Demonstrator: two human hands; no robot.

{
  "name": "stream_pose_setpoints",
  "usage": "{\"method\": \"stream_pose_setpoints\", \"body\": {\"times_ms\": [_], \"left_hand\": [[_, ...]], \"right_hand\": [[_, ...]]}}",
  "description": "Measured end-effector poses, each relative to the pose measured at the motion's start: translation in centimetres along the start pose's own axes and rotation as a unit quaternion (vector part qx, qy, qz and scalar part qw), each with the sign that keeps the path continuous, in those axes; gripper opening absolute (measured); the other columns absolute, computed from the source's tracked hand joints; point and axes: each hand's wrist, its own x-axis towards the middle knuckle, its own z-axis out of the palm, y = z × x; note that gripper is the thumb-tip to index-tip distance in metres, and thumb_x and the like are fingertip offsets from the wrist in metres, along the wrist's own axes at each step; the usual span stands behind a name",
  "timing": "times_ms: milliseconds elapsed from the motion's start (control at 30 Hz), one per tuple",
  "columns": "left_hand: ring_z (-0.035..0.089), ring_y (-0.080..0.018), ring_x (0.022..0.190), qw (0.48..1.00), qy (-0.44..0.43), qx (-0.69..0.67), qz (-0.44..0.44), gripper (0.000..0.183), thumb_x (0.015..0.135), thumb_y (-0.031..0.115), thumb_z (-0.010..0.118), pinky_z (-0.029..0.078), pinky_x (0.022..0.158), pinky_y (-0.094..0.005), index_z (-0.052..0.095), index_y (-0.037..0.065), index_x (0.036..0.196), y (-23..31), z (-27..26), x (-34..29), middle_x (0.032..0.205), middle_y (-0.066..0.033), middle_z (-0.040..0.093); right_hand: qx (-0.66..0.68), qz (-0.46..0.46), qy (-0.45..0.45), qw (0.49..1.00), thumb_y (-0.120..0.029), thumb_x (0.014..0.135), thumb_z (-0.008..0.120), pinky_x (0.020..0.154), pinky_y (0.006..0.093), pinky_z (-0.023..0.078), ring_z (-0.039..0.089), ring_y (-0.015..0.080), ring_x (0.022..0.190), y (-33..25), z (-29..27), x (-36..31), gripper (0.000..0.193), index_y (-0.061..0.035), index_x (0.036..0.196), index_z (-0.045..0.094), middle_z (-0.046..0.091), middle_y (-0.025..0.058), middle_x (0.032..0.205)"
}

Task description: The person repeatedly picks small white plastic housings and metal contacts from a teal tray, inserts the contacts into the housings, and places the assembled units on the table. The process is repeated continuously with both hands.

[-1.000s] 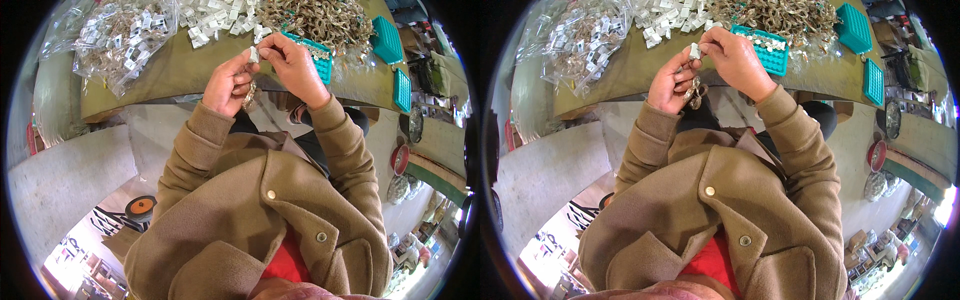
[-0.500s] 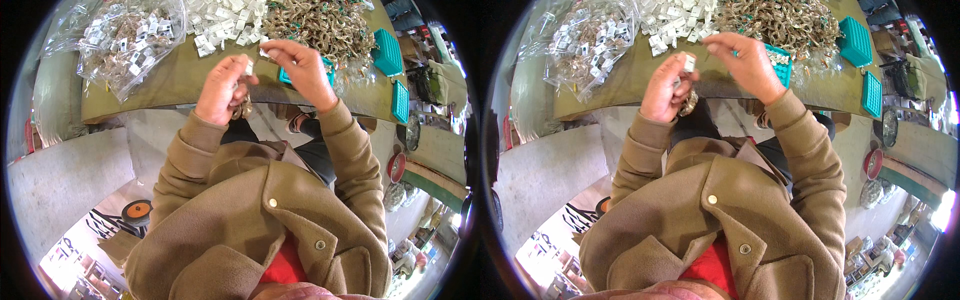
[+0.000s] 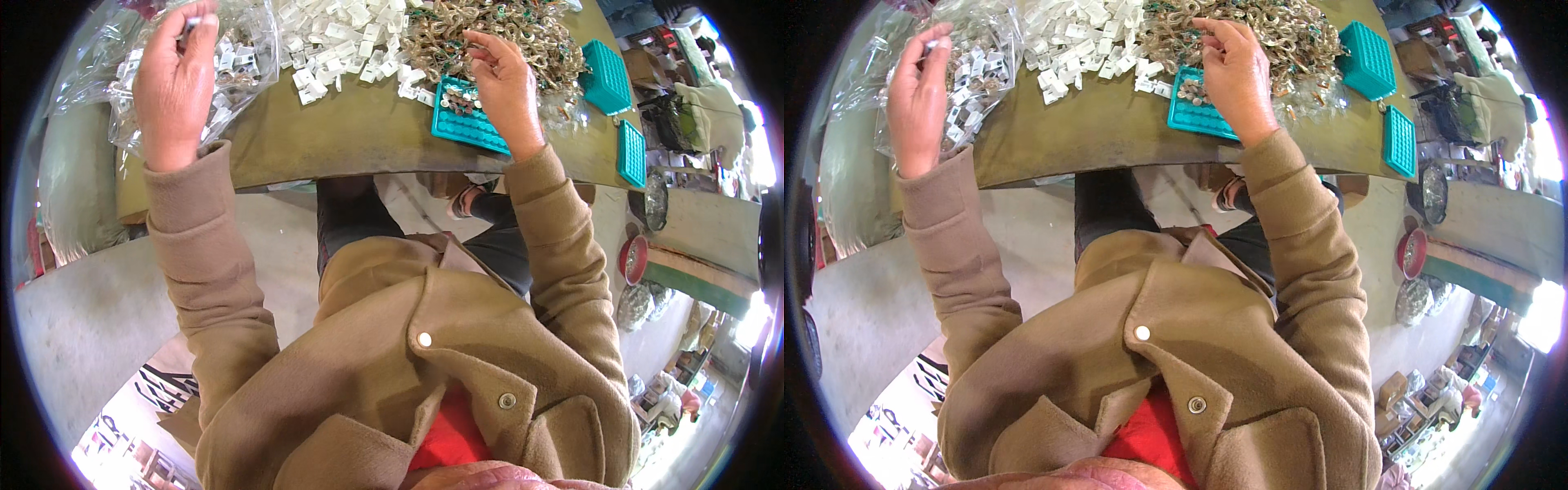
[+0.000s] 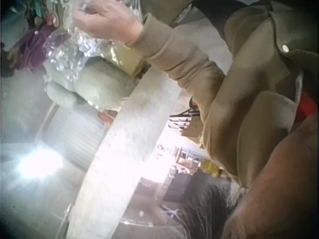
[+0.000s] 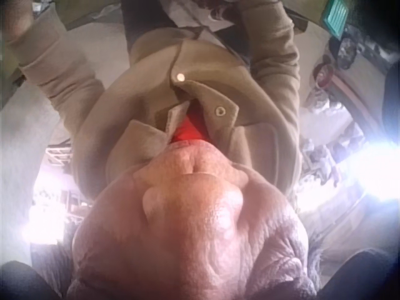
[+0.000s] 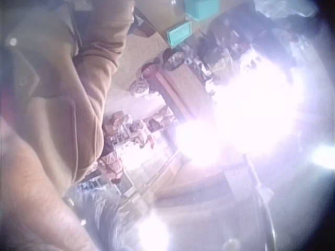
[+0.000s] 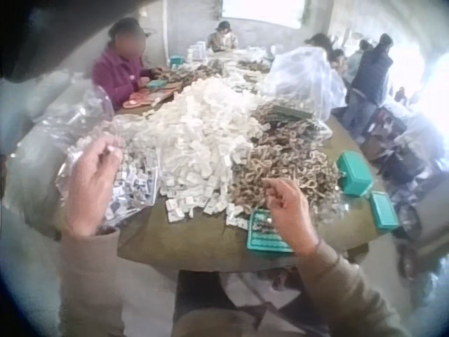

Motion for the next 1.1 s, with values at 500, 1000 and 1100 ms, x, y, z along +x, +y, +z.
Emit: {"method": "stream_pose_setpoints", "body": {"times_ms": [500, 1000, 1100], "left_hand": [[0.045, -0.0002, 0.064, 0.889, -0.205, -0.388, -0.132, 0.017, 0.095, 0.010, 0.062, 0.036, 0.055, -0.0179, 0.072, -0.001, 0.101, 3.6, 9.8, -11.3, 0.077, 0.0069, 0.060], [0.063, -0.0063, 0.084, 0.825, -0.183, -0.461, -0.269, 0.023, 0.097, 0.016, 0.057, 0.047, 0.070, -0.0206, 0.068, 0.005, 0.114, 1.7, 12.5, -12.5, 0.107, -0.0017, 0.071], [0.066, -0.0071, 0.082, 0.844, -0.108, -0.467, -0.239, 0.025, 0.095, 0.013, 0.060, 0.046, 0.063, -0.0178, 0.065, 0.006, 0.118, 1.8, 12.4, -11.7, 0.107, -0.0013, 0.070]], "right_hand": [[-0.372, -0.088, -0.133, 0.914, -0.014, 0.087, 0.060, 0.075, 0.0437, 0.052, 0.065, 0.0313, 0.089, 1.1, 0.4, 2.7, 0.017, -0.0171, 0.099, 0.071, 0.062, 0.0076, 0.098], [-0.045, -0.004, -0.143, 0.989, -0.013, 0.087, 0.064, 0.071, 0.0321, 0.053, 0.067, 0.0210, 0.073, 0.2, -0.7, 2.4, 0.018, -0.0081, 0.103, 0.070, 0.070, 0.0108, 0.083], [0.126, 0.064, -0.161, 0.977, -0.010, 0.087, 0.065, 0.069, 0.0292, 0.052, 0.066, 0.0148, 0.073, -0.6, 0.6, 1.6, 0.018, -0.0048, 0.103, 0.069, 0.070, 0.0076, 0.083]]}}
